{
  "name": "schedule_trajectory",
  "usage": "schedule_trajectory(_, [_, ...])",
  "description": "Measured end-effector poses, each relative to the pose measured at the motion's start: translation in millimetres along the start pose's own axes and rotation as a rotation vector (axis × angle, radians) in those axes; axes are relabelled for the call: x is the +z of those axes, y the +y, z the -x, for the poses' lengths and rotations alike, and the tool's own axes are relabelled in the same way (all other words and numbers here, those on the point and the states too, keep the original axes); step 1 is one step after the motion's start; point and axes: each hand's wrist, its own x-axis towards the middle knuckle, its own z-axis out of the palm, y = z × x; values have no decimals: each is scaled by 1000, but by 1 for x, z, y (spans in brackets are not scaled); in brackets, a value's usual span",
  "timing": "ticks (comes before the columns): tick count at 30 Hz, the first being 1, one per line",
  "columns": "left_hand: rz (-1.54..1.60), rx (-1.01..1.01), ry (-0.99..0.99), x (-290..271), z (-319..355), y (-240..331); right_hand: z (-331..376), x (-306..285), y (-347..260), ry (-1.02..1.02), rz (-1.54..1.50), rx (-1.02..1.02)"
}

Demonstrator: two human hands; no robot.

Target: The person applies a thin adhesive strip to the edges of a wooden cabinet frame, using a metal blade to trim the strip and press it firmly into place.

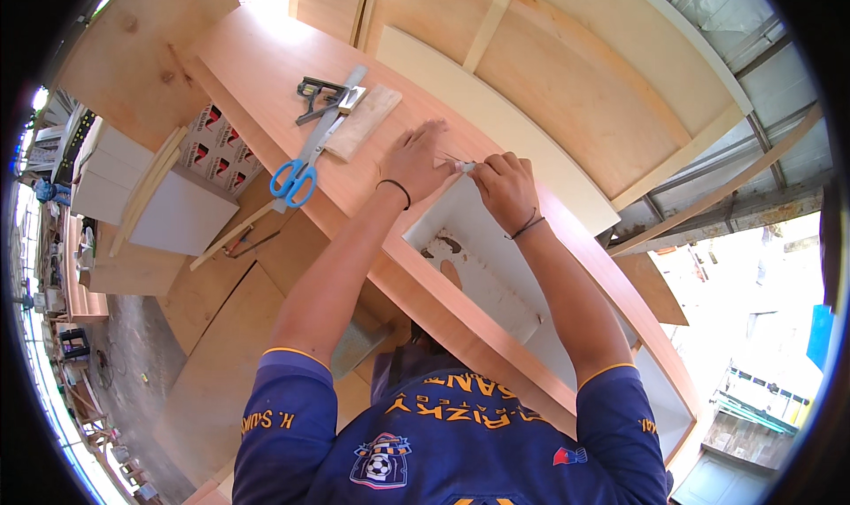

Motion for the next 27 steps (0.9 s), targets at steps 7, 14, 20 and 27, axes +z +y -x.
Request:
schedule_trajectory(7, [-14,-24,-17,3,0,-2,-1,0,-1,29,-5,-29])
schedule_trajectory(14, [-27,-33,-31,1,-1,-3,1,-2,4,22,-65,-25])
schedule_trajectory(20, [-9,-72,-88,-6,0,6,3,-1,6,35,-56,-3])
schedule_trajectory(27, [-5,-60,-101,-5,-1,5,1,-2,5,50,-65,-9])
